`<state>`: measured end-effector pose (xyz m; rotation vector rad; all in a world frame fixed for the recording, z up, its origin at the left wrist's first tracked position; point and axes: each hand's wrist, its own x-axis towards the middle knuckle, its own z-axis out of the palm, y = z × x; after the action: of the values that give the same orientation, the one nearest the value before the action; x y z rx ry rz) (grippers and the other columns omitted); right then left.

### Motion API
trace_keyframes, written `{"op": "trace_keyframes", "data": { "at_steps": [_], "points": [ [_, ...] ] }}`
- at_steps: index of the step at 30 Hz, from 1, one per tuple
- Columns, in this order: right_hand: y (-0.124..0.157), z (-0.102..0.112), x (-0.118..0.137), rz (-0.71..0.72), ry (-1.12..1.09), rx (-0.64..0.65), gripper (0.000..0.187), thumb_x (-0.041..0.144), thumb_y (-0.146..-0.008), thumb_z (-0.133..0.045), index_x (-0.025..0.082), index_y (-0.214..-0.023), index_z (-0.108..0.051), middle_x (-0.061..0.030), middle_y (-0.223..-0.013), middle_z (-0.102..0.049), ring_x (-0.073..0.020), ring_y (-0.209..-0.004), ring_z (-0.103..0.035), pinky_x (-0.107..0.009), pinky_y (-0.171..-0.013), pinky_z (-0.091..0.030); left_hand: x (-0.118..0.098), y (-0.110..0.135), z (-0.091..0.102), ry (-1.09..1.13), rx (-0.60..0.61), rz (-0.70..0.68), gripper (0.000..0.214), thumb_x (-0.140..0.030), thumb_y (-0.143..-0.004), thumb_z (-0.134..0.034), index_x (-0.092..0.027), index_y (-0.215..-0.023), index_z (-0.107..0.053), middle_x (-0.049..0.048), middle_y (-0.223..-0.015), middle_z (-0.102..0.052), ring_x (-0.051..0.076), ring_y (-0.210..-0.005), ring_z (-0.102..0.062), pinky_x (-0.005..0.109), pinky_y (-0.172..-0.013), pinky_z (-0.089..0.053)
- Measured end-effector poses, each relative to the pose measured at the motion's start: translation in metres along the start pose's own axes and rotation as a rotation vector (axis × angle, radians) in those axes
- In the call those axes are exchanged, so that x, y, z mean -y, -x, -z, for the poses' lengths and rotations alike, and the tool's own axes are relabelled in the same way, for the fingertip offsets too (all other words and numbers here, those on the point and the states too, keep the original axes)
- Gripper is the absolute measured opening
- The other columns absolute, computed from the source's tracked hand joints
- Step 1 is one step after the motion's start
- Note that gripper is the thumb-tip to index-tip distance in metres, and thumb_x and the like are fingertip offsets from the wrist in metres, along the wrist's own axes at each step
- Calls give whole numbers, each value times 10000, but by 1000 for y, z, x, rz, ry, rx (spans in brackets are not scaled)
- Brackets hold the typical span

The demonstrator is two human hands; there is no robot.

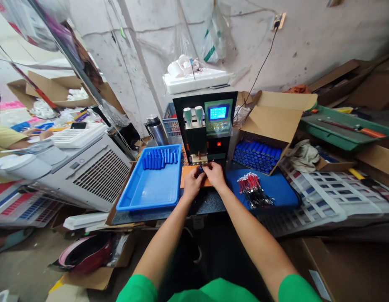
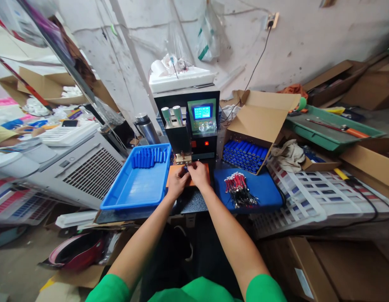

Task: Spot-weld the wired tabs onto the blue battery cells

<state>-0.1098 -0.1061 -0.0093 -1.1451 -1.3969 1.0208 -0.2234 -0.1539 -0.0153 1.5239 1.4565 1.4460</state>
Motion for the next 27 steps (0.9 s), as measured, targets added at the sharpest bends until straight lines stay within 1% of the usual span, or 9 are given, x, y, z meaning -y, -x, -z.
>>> {"op": "trace_keyframes", "data": {
  "at_steps": [6, 9, 13, 15, 19, 22, 25, 27],
  "points": [
    [-1, 1, 0, 4, -5, 17, 246, 425, -763, -604, 183, -746, -646, -48, -752, -699, -207, -698, -621, -302, -661, -450, 10, -2, -1, 1, 20, -18, 342, -320, -845, -631, -143, -1133, -688, 72, -988, -738, 201, -895, -672, 307, -840, -508],
    [-1, 3, -1, 6, -17, 44, 259, 443, -772, -613, 186, -763, -646, -49, -762, -703, -210, -719, -630, -304, -676, -462, 13, -3, -2, -8, -4, -22, 330, -304, -840, -640, -144, -1122, -696, 75, -982, -735, 206, -900, -671, 312, -853, -510],
    [2, 11, -7, 63, -68, 78, 254, 444, -765, -624, 193, -803, -637, -55, -807, -705, -218, -769, -639, -309, -705, -477, 13, -2, -3, -23, -6, -28, 302, -305, -845, -644, -157, -1101, -705, 65, -950, -733, 207, -903, -672, 319, -875, -508],
    [5, 14, -11, 80, -61, 95, 238, 431, -760, -624, 194, -787, -629, -51, -788, -695, -214, -751, -634, -312, -704, -477, 14, -1, -3, -24, -3, -34, 298, -305, -850, -638, -158, -1101, -703, 65, -951, -734, 206, -893, -673, 319, -866, -509],
    [9, 17, -16, 67, -39, 118, 239, 431, -744, -624, 199, -698, -597, -24, -650, -636, -197, -663, -600, -289, -619, -450, 14, 0, -4, -29, -27, -34, 284, -290, -843, -638, -152, -1083, -700, 73, -946, -735, 207, -877, -679, 322, -851, -517],
    [9, 18, -16, 38, -80, 126, 271, 459, -724, -641, 200, -663, -588, 1, -549, -571, -178, -582, -555, -263, -532, -405, 13, -1, -6, -20, -22, -23, 269, -291, -838, -638, -153, -1063, -695, 73, -952, -735, 204, -877, -686, 332, -860, -528],
    [10, 20, -13, -29, -169, 161, 321, 498, -698, -663, 204, -621, -559, 25, -482, -513, -136, -467, -469, -243, -449, -339, 10, -2, -3, 64, 12, -20, 359, -320, -820, -667, -155, -1139, -659, 94, -1056, -727, 215, -948, -690, 354, -882, -543],
    [10, 22, -11, -87, -223, 194, 349, 519, -678, -680, 203, -609, -551, 35, -463, -496, -109, -408, -410, -235, -410, -298, 8, 0, 2, 114, -10, -22, 424, -351, -815, -681, -151, -1186, -633, 115, -1131, -711, 229, -1022, -682, 374, -914, -543]
  ]
}}
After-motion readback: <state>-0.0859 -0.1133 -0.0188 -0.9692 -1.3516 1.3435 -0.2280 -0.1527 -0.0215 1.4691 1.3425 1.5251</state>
